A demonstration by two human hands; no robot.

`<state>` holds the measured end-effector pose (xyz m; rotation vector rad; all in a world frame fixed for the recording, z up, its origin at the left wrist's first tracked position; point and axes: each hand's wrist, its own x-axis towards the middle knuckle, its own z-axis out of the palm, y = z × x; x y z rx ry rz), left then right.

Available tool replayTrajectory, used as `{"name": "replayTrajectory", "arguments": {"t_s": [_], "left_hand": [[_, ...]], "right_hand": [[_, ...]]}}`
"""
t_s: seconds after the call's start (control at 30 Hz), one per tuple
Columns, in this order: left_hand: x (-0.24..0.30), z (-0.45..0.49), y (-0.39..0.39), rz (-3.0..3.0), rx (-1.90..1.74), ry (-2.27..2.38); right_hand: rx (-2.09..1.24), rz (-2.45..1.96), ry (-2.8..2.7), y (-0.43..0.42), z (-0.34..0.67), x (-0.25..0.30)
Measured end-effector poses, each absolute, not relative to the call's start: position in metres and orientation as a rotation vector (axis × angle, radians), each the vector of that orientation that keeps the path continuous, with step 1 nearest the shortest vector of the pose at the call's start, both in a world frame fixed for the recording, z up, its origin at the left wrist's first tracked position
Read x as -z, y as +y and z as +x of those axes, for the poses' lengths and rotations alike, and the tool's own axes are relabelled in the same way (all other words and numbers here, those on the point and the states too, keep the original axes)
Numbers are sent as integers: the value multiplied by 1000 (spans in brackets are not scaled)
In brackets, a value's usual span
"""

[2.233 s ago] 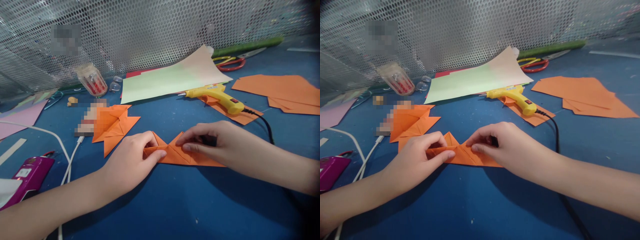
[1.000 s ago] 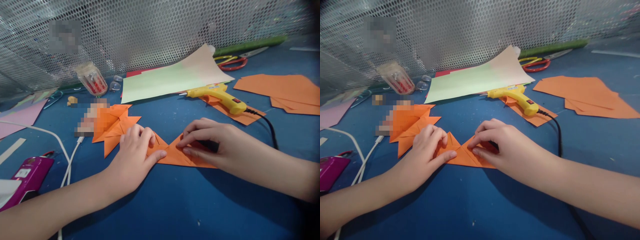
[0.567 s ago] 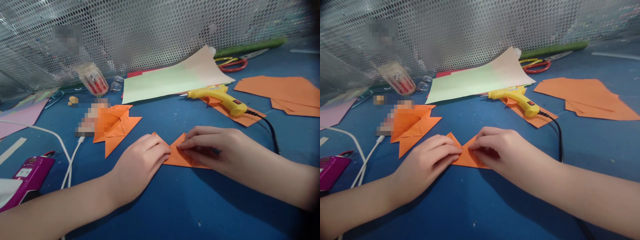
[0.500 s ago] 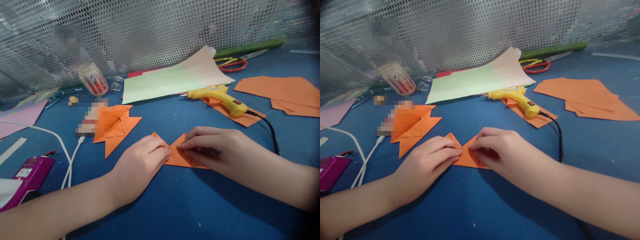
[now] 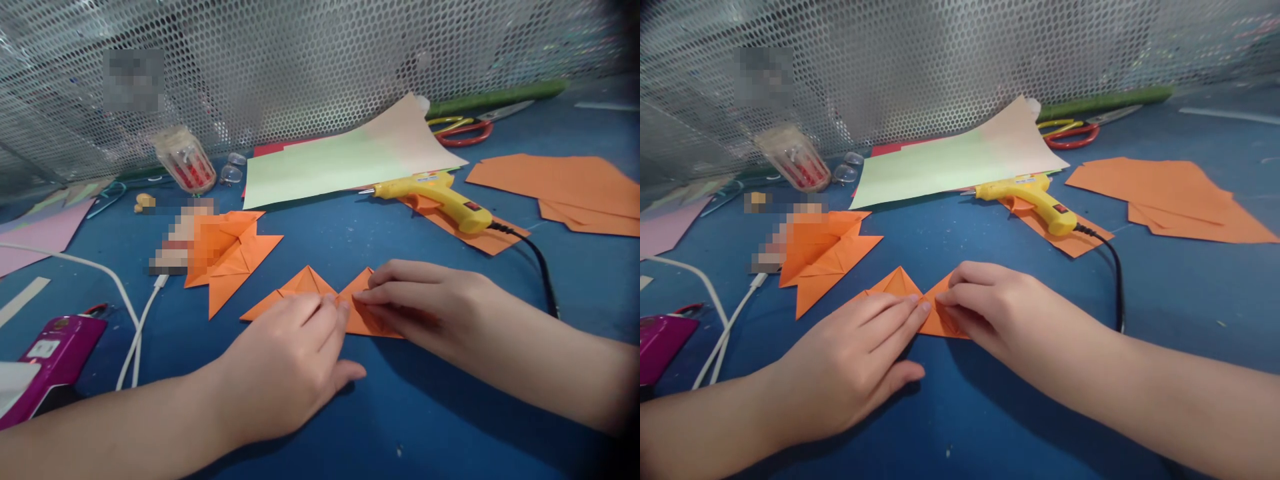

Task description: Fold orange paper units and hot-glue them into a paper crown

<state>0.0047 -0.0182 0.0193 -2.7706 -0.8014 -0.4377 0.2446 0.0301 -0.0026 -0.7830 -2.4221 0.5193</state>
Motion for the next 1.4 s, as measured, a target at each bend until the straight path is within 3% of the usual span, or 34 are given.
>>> {"name": "replayTrajectory", "arguments": {"t_s": [0.13,0.4,0.73,1.07,1.17,1.3,1.4], "left_hand": [[-22,7,-24,-2748,407,-838],[-8,5,-42,-2641,349,-856],[-11,2,-45,-2667,330,-884],[-8,-2,-42,-2904,450,-1007],[-13,-2,-38,-2980,402,-1023],[-11,-3,-40,-3024,389,-1078],[-4,-3,-44,-3014,436,-1157]], "right_hand": [[-413,-777,-2504,26,245,-1],[101,-609,-2529,1,244,6],[255,-590,-2548,-15,242,27],[281,-410,-2646,3,238,-9],[56,-482,-2641,9,239,-14],[-654,-661,-2541,29,242,-20],[-797,-744,-2514,50,236,-25]]}}
